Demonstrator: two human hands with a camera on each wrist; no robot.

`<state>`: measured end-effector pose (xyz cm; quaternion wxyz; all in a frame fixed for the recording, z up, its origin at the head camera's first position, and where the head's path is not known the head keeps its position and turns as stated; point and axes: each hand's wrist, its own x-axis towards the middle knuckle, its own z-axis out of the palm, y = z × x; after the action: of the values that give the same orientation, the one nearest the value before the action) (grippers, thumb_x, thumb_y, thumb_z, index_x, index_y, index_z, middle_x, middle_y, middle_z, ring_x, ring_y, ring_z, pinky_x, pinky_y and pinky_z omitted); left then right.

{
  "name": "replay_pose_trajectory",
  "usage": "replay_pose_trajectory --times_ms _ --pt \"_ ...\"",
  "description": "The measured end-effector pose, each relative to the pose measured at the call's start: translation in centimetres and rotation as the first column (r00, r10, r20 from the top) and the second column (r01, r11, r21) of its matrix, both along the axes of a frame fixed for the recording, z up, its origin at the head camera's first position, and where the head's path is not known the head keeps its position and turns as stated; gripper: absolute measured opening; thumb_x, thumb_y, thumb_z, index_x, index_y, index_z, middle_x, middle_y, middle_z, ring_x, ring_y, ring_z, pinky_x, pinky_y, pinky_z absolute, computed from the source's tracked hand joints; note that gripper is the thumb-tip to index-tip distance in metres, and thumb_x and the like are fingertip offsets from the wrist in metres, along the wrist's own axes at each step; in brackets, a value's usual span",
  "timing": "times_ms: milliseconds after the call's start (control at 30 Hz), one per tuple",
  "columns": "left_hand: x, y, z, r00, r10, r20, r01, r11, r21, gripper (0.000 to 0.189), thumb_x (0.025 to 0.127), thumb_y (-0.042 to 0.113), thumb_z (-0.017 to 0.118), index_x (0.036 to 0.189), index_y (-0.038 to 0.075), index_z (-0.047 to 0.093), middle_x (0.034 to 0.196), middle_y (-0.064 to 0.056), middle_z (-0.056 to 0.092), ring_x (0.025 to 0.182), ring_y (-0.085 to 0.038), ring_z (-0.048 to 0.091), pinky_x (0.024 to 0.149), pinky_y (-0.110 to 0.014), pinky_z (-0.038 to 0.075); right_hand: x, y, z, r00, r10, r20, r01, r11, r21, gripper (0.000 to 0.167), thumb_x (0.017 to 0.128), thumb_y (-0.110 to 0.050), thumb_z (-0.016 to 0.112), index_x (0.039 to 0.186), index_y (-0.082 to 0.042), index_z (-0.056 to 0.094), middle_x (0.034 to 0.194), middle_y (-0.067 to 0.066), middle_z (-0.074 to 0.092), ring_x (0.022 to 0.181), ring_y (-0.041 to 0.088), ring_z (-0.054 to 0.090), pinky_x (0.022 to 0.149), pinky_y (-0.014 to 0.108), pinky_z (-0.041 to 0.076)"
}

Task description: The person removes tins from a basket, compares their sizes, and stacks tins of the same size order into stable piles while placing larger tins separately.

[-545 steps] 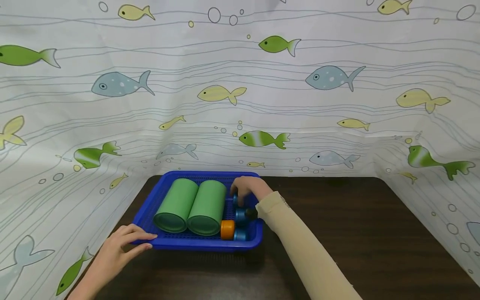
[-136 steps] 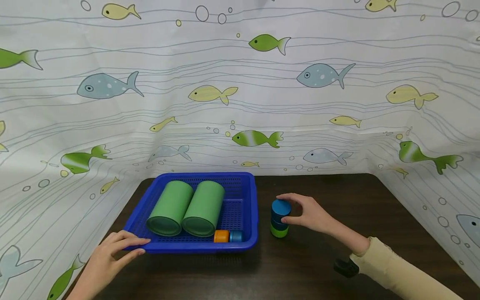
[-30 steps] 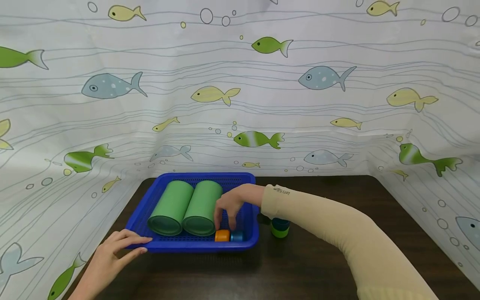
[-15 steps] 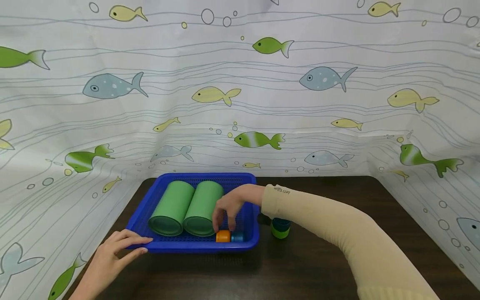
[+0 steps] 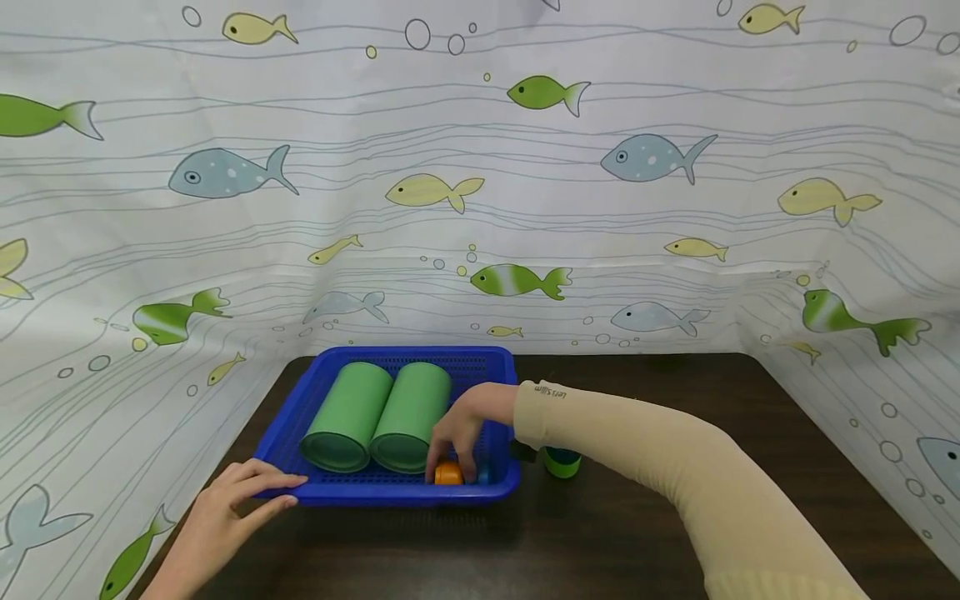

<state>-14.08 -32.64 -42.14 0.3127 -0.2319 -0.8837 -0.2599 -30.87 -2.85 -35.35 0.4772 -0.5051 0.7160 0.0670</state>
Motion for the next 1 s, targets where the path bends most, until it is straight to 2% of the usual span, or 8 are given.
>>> replay_pose_trajectory --times_ms 200,300,467,600,733,867,1000 --pt "0.0 0.2 0.1 1.000 0.013 0.005 -0.013 1.000 -0.004 0.047 0.062 -0.004 0.086 0.096 0.027 0.078 0.090 0.017 0.065 0.088 0.010 0.044 0.067 -0.012 0.038 0.1 0.1 -0.3 0.996 0.019 -0.082 -0.027 0.995 -0.095 0.045 0.087 -0.013 0.076 0.130 -0.021 0.065 0.121 -0.006 0.065 0.109 0.005 0.056 0.095 0.015 0.044" --pt "0.0 0.2 0.0 1.000 0.009 0.005 -0.009 1.000 -0.003 0.047 0.062 -0.004 0.086 0.096 0.027 0.078 0.090 0.017 0.064 0.088 0.010 0.044 0.066 -0.012 0.038 -0.1 0.5 -0.1 0.998 -0.005 -0.061 -0.004 0.989 -0.147 0.038 0.086 -0.012 0.077 0.122 -0.020 0.069 0.113 -0.007 0.068 0.103 0.003 0.057 0.090 0.014 0.045" --pt "0.0 0.2 0.1 1.000 0.006 0.016 -0.006 1.000 -0.002 0.046 0.063 -0.004 0.086 0.097 0.026 0.078 0.090 0.017 0.065 0.089 0.010 0.044 0.067 -0.012 0.038 -0.4 1.4 0.9 0.999 -0.040 0.007 0.040 0.976 -0.212 0.035 0.084 -0.008 0.078 0.118 -0.017 0.070 0.116 -0.009 0.068 0.108 0.002 0.056 0.101 0.022 0.047" --pt "0.0 0.1 0.1 1.000 0.012 0.017 -0.012 1.000 -0.006 0.044 0.064 -0.003 0.086 0.097 0.025 0.078 0.091 0.017 0.065 0.089 0.010 0.044 0.069 -0.013 0.038 -0.6 2.2 2.1 0.998 -0.064 -0.018 0.058 0.966 -0.251 0.037 0.082 -0.008 0.079 0.116 -0.018 0.070 0.123 -0.010 0.065 0.121 0.003 0.052 0.110 0.029 0.043" --pt "0.1 0.0 0.0 1.000 0.024 0.019 -0.024 1.000 -0.013 0.045 0.064 -0.003 0.086 0.098 0.026 0.078 0.091 0.018 0.064 0.091 0.010 0.044 0.070 -0.012 0.038 -0.7 3.1 3.1 0.993 -0.106 -0.053 0.087 0.956 -0.281 0.041 0.081 -0.007 0.080 0.118 -0.020 0.068 0.126 -0.008 0.061 0.125 0.007 0.049 0.102 0.022 0.046" --pt "0.2 0.0 0.0 0.999 0.031 0.024 -0.030 0.999 -0.016 0.046 0.064 -0.002 0.087 0.098 0.028 0.078 0.091 0.019 0.064 0.092 0.011 0.044 0.072 -0.011 0.038 -1.0 4.2 3.6 0.985 -0.160 -0.060 0.135 0.944 -0.302 0.044 0.081 -0.005 0.078 0.120 -0.020 0.064 0.126 -0.005 0.056 0.119 0.009 0.048 0.096 0.020 0.048" --pt "0.2 0.0 0.1 0.999 0.033 0.026 -0.033 0.999 -0.015 0.046 0.064 -0.002 0.086 0.098 0.027 0.078 0.091 0.019 0.064 0.092 0.011 0.044 0.071 -0.011 0.038 -1.3 5.5 4.0 0.979 -0.197 -0.046 0.170 0.926 -0.337 0.044 0.083 -0.004 0.075 0.122 -0.019 0.060 0.129 -0.001 0.054 0.114 0.015 0.054 0.093 0.022 0.050"
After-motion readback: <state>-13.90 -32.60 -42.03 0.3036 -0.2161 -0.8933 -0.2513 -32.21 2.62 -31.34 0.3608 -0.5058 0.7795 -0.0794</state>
